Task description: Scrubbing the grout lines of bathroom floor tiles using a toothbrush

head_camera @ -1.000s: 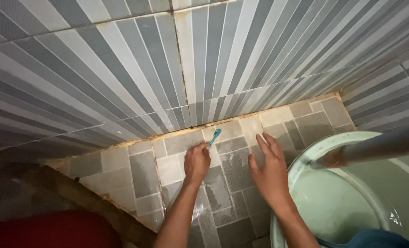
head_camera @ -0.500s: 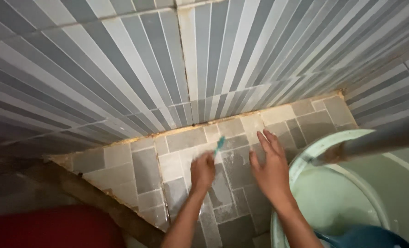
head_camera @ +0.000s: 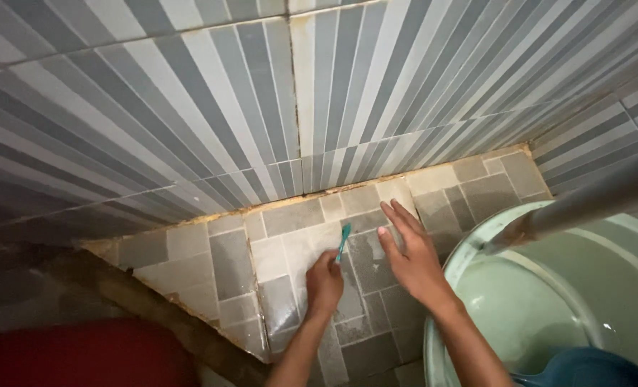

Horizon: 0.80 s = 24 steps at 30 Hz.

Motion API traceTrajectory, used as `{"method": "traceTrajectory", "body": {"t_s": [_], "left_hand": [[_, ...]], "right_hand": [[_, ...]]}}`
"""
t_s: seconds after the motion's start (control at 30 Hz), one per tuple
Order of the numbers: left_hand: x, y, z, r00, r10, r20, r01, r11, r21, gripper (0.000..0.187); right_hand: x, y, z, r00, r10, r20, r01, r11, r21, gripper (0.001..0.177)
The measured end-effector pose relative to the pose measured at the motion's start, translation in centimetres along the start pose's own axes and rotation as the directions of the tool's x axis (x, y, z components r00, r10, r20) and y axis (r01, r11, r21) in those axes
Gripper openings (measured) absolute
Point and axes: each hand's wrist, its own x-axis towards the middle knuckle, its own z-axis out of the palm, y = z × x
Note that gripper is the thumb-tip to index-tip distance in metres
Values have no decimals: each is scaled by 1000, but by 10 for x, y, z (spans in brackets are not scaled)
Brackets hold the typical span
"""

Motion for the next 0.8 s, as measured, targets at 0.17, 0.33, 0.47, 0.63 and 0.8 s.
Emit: {"method": "traceTrajectory", "body": {"t_s": [0.17,0.33,0.47,0.63,0.8], "left_hand": [[54,27,10,992,-118,41,113,987,116,32],[-7,14,-13,999,12,36,-18,984,176,26],[-51,27,-36,986,-153,60,140,973,185,23],[41,18,-3,989,-145,18,141,979,147,29],[9,35,-25,1000,27,-4,-26,991,134,27]], "right_hand": [[-3,-52,-10,965,256,46,-259,964,61,50],[-4,-40,-13,979,204,6,-204,975,88,54],[-9,-26,-7,991,130,-36,-126,987,99,58],[-11,-13,-7,994,63,-86,-50,989,141,57],[-10,-27,-14,993,94,-76,-82,986,146,61]]}}
